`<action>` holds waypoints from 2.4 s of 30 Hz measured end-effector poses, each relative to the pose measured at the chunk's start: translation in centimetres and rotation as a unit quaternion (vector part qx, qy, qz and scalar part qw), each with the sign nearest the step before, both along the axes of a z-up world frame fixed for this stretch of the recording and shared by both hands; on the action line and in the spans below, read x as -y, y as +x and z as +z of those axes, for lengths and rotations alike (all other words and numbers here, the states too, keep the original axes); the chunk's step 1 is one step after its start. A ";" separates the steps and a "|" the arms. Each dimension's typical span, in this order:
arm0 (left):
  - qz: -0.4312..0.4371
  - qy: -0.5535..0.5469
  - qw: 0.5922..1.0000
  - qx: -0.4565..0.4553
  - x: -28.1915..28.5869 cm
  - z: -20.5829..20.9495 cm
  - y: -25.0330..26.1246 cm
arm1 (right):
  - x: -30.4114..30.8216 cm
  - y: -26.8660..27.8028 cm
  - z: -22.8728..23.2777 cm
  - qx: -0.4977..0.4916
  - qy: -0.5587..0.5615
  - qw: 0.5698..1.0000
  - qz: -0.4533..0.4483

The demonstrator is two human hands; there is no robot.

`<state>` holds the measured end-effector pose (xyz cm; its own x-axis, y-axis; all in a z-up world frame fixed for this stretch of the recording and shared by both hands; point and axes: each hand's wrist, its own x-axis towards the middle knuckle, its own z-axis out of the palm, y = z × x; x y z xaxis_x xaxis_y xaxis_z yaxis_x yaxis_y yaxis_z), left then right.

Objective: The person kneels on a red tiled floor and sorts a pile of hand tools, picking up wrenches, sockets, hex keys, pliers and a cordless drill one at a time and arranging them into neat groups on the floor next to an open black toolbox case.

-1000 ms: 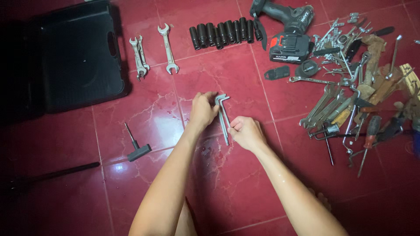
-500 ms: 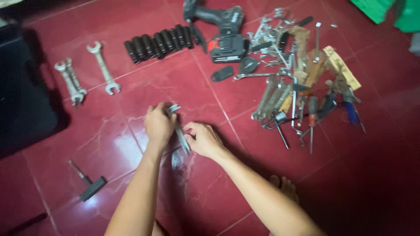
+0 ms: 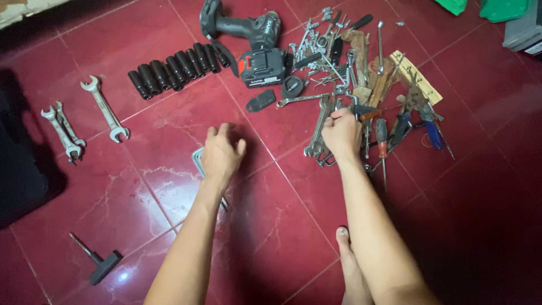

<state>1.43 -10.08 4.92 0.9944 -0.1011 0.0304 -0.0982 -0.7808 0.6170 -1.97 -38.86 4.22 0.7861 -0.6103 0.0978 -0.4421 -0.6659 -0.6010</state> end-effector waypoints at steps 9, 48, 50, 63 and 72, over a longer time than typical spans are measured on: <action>-0.036 -0.028 0.998 -0.053 2.9 0.2 0.1 | 5.9 3.7 1.9 0.019 -0.070 0.997 0.015; -0.108 -0.250 0.953 -0.132 5.1 -0.6 -4.8 | 9.4 5.3 -7.7 -0.092 0.101 0.946 0.293; -0.109 -0.236 0.957 -0.130 5.6 -0.9 -5.4 | 8.0 5.2 -7.8 -0.072 0.256 0.911 0.314; -0.141 -0.289 0.925 -0.203 9.0 -0.6 -8.4 | 4.7 2.5 -0.8 0.113 0.477 0.863 0.118; -0.151 -0.268 0.925 -0.224 9.1 -1.1 -8.4 | 5.7 3.0 1.3 0.255 0.401 0.876 0.080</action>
<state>-7.01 -19.22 3.79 0.8482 -0.4663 -0.2511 0.0964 -0.3302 0.9390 1.05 -44.60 5.51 0.8467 -0.5296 0.0510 0.0800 0.0320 -0.9963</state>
